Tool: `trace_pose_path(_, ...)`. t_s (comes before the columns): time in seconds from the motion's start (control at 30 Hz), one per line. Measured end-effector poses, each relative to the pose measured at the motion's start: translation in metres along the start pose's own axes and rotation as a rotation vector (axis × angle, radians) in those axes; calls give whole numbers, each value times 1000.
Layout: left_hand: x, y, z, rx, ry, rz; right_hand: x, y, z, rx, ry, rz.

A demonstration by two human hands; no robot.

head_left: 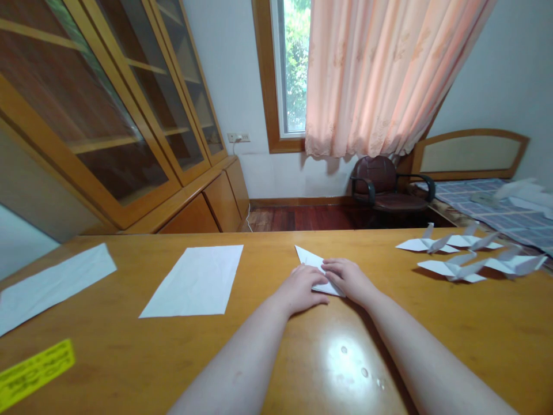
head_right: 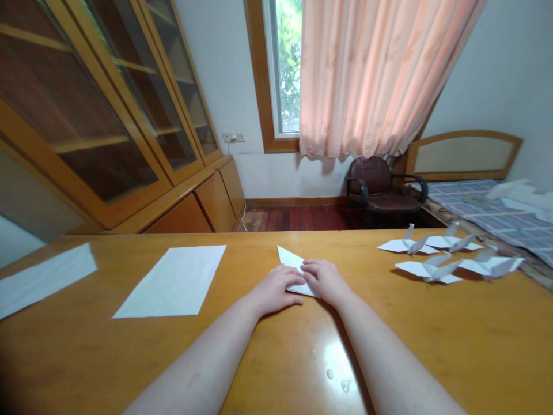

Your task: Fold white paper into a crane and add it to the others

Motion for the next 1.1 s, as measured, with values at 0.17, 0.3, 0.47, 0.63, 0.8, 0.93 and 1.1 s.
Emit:
trace_pose_path(0.17, -2, 2, 0, 44, -40, 20, -1, -3, 3, -22, 12, 3)
trace_pose_path(0.3, -2, 1, 1, 77, -36, 54, -1, -3, 5, -41, 21, -7)
trace_pose_path(0.47, -2, -5, -1, 100, 7, 77, 0, -4, 5, -67, 25, -23)
trace_pose_path(0.63, -2, -18, 0, 148, 69, 206, 0, -4, 6, -97, 27, -14)
trace_pose_path(0.8, -3, -21, 3, 191, 93, 279, 0, -7, 8, -147, 42, -19)
trace_pose_path(0.93, -1, -17, 5, 206, 108, 265, 1, -6, 9, -156, 53, -31)
trace_pose_path(1.1, 0, -12, 7, 217, 110, 227, 2, -5, 9, -169, 61, -33)
Point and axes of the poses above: each hand's wrist, its own x-axis away from the middle knuckle, its own z-axis out of the back of the hand, y = z × x, the point moved 6 cm from there along -x, towards the middle knuckle, and after that the axes turned 10 degrees about z, right-handed, at the moved point
